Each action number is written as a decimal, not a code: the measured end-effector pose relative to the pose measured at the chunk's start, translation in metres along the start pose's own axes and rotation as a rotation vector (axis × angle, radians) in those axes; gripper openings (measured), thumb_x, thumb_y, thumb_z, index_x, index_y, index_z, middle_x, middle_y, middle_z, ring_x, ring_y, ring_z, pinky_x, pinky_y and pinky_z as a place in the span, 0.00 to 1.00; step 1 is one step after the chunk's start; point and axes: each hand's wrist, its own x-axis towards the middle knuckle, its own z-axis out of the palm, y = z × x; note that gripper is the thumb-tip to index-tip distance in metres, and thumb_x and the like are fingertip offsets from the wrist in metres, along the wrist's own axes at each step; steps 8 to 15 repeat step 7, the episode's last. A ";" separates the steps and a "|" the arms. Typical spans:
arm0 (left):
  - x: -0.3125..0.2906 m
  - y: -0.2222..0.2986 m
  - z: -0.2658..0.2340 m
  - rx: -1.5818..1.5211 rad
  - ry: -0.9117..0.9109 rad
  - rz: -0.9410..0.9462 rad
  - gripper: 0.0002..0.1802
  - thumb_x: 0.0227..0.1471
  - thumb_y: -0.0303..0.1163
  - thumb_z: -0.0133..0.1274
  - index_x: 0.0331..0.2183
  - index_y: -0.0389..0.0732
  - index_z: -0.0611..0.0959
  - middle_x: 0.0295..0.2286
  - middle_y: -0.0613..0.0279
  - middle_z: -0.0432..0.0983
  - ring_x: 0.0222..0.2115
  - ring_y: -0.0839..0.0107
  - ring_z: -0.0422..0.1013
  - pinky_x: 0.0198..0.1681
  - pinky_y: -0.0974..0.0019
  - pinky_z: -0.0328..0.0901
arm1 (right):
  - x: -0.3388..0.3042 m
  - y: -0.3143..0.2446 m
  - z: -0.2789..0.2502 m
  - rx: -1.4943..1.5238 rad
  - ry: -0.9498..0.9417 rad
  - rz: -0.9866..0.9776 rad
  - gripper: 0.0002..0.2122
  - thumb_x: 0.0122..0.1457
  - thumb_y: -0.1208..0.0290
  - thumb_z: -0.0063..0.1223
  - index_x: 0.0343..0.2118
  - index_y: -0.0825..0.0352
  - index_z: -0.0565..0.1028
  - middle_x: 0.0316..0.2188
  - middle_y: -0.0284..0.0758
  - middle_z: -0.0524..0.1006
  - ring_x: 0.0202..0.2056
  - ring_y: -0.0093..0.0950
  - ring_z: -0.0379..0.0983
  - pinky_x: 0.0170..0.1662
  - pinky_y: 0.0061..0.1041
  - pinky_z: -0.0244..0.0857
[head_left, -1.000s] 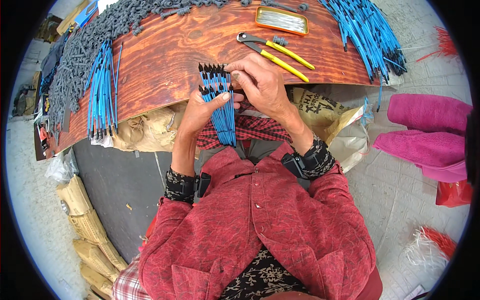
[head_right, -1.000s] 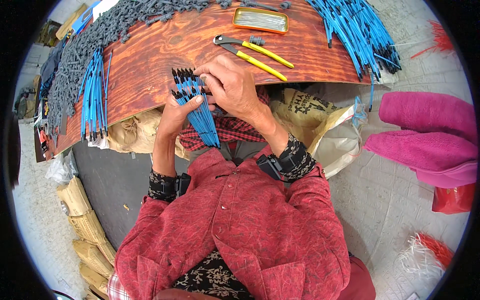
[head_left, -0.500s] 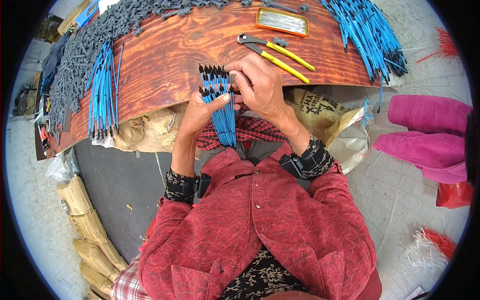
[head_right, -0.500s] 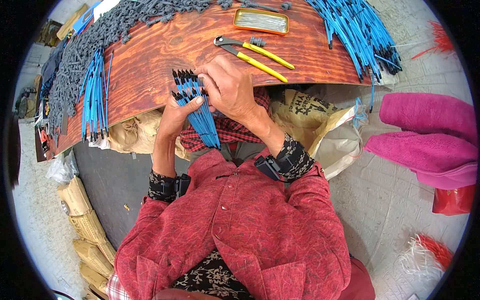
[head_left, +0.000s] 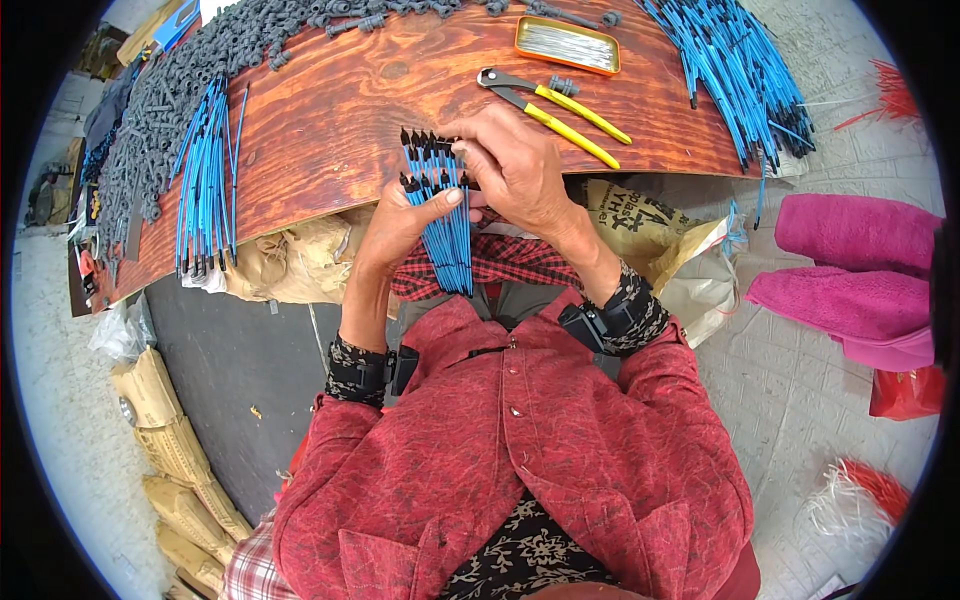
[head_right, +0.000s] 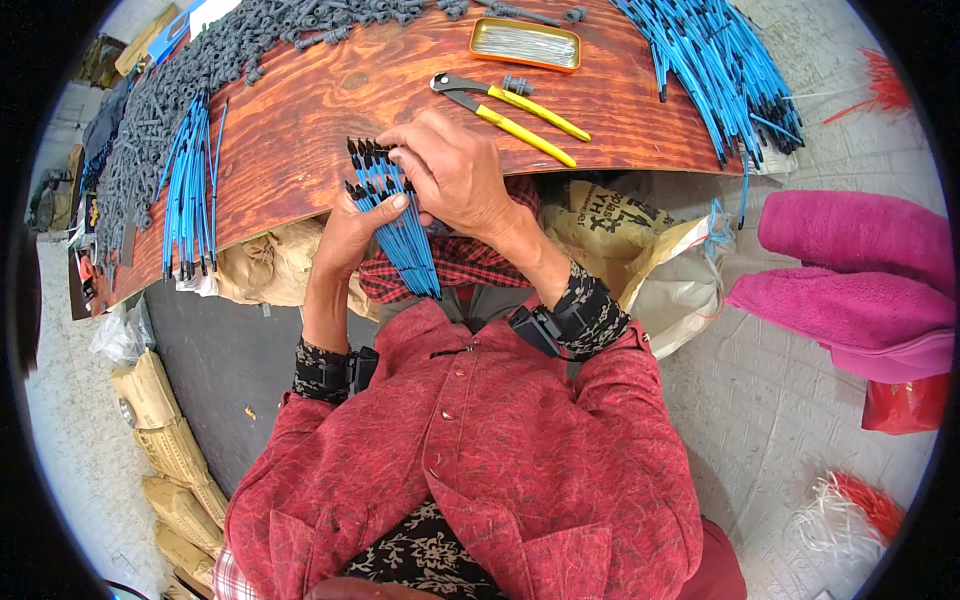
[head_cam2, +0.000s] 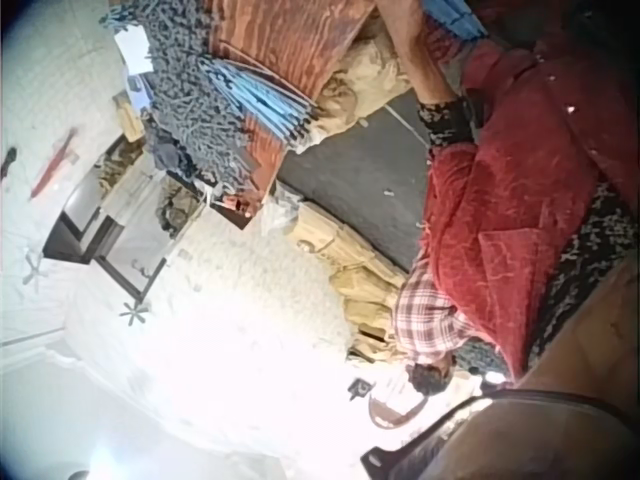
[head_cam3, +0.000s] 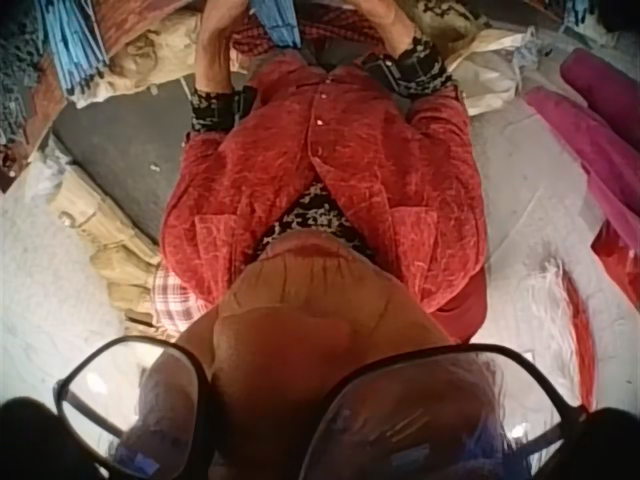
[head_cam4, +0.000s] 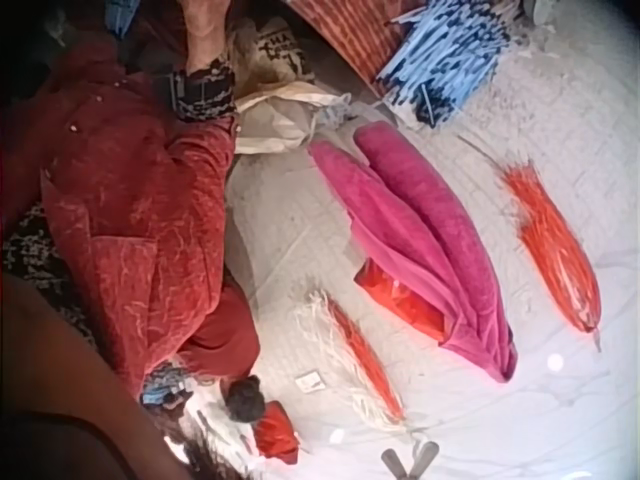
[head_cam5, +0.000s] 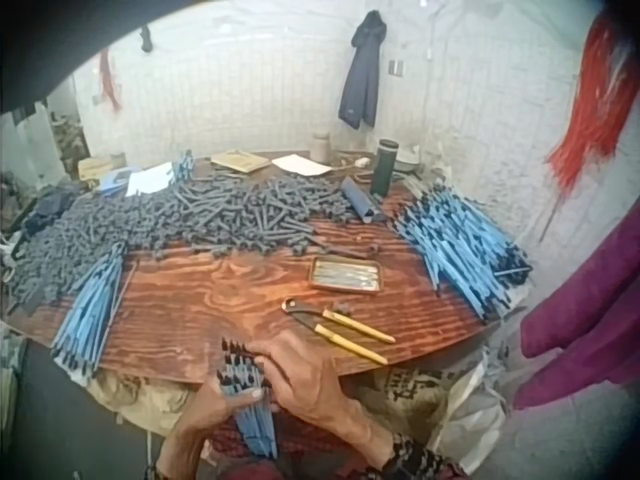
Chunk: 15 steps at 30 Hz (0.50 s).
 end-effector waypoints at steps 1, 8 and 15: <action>0.000 0.001 0.000 0.007 0.001 0.002 0.17 0.56 0.26 0.59 0.48 0.34 0.78 0.37 0.51 0.82 0.36 0.62 0.81 0.40 0.61 0.78 | 0.001 0.002 0.000 0.000 0.001 0.000 0.04 0.56 0.74 0.58 0.34 0.63 0.79 0.27 0.34 0.74 0.27 0.34 0.75 0.28 0.33 0.68; 0.000 0.002 0.002 -0.013 -0.001 -0.016 0.18 0.55 0.29 0.61 0.46 0.37 0.76 0.35 0.58 0.81 0.35 0.62 0.81 0.37 0.62 0.77 | 0.006 0.008 -0.003 -0.063 -0.066 -0.097 0.06 0.54 0.72 0.60 0.36 0.61 0.80 0.27 0.33 0.73 0.28 0.33 0.75 0.28 0.32 0.67; 0.000 0.002 0.002 -0.013 -0.001 -0.016 0.18 0.55 0.29 0.61 0.46 0.37 0.76 0.35 0.58 0.81 0.35 0.62 0.81 0.37 0.62 0.77 | 0.006 0.008 -0.003 -0.063 -0.066 -0.097 0.06 0.54 0.72 0.60 0.36 0.61 0.80 0.27 0.33 0.73 0.28 0.33 0.75 0.28 0.32 0.67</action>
